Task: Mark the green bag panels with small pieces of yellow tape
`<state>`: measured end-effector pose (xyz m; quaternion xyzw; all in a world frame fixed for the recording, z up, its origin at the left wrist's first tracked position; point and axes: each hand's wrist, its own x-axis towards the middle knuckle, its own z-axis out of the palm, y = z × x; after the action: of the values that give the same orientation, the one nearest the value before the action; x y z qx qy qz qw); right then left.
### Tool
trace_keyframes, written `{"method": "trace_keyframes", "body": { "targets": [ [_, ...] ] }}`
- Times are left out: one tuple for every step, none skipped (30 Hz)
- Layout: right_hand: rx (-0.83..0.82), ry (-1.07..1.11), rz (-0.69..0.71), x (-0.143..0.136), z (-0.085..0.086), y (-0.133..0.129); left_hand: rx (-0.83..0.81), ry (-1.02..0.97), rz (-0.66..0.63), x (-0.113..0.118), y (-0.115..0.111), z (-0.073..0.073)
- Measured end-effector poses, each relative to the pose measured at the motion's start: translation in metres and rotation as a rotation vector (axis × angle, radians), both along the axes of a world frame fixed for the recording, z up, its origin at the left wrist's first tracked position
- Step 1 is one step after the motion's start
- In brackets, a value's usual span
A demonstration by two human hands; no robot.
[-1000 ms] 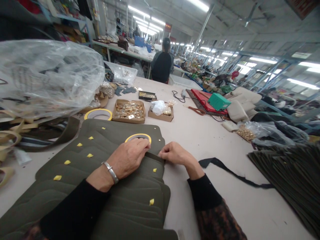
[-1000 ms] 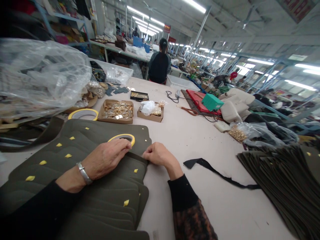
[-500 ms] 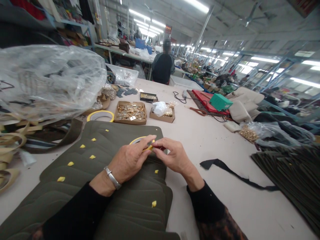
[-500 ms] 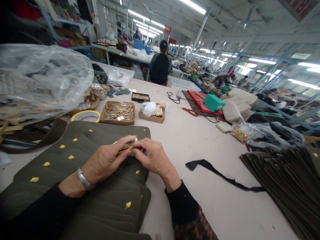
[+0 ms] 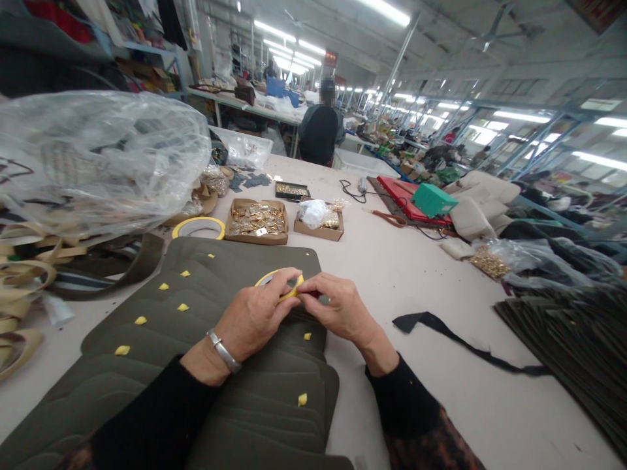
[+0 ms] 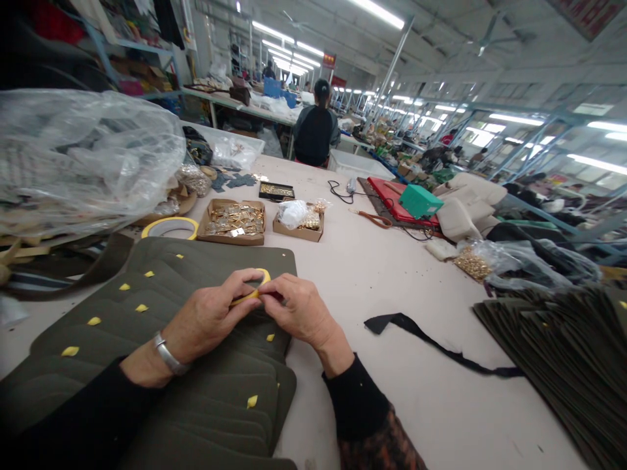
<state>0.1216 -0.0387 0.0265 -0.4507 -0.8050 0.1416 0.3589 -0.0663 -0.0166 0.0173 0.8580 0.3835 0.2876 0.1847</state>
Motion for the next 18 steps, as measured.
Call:
{"method": "trace_keyframes", "body": {
  "targets": [
    [0.004, -0.003, 0.0, 0.0, 0.0, 0.0, 0.012, 0.011, 0.004, 0.0, 0.0, 0.0],
    [0.011, -0.005, -0.002, -0.001, -0.001, 0.0, 0.029, 0.018, 0.008, 0.0, 0.0, 0.0],
    [0.019, -0.007, -0.008, -0.001, -0.001, 0.0, 0.05, 0.021, 0.008, 0.0, 0.0, 0.0],
    [0.029, -0.01, -0.018, -0.002, -0.002, 0.0, 0.072, 0.019, -0.001, 0.0, 0.0, 0.0],
    [0.042, -0.016, -0.03, -0.002, -0.003, 0.0, 0.091, 0.012, -0.012, 0.0, 0.0, 0.0],
    [0.059, -0.026, -0.042, -0.003, -0.004, 0.0, 0.1, 0.006, -0.029, 0.0, 0.0, 0.001],
    [0.079, -0.042, -0.049, -0.003, -0.005, 0.0, 0.097, 0.005, -0.045, 0.0, 0.0, 0.002],
    [0.102, -0.061, -0.052, -0.004, -0.006, 0.0, 0.087, 0.007, -0.056, 0.0, -0.001, 0.003],
    [0.127, -0.08, -0.053, -0.004, -0.007, 0.0, 0.072, 0.013, -0.055, 0.0, -0.001, 0.003],
    [0.152, -0.094, -0.057, -0.004, -0.008, 0.001, 0.058, 0.018, -0.044, 0.0, -0.001, 0.004],
    [0.174, -0.102, -0.064, -0.005, -0.009, 0.001, 0.048, 0.02, -0.03, 0.0, -0.001, 0.005],
    [0.188, -0.104, -0.08, -0.005, -0.01, 0.001, 0.045, 0.017, -0.018, 0.0, -0.001, 0.005],
    [0.195, -0.101, -0.105, -0.006, -0.01, 0.0, 0.05, 0.01, -0.009, 0.001, -0.001, 0.006],
    [0.194, -0.092, -0.135, -0.008, -0.01, -0.001, 0.06, 0.005, -0.005, 0.001, -0.001, 0.006],
    [0.179, -0.074, -0.166, -0.01, -0.009, -0.002, 0.075, 0.003, -0.003, 0.002, 0.0, 0.006],
    [0.148, -0.041, -0.198, -0.012, -0.008, -0.003, 0.096, 0.006, 0.001, 0.003, 0.0, 0.007],
    [0.097, 0.01, -0.23, -0.015, -0.007, -0.003, 0.125, 0.012, 0.012, 0.004, 0.0, 0.007],
    [0.027, 0.08, -0.261, -0.017, -0.007, -0.003, 0.161, 0.017, 0.025, 0.006, -0.001, 0.007]
  ]
}}
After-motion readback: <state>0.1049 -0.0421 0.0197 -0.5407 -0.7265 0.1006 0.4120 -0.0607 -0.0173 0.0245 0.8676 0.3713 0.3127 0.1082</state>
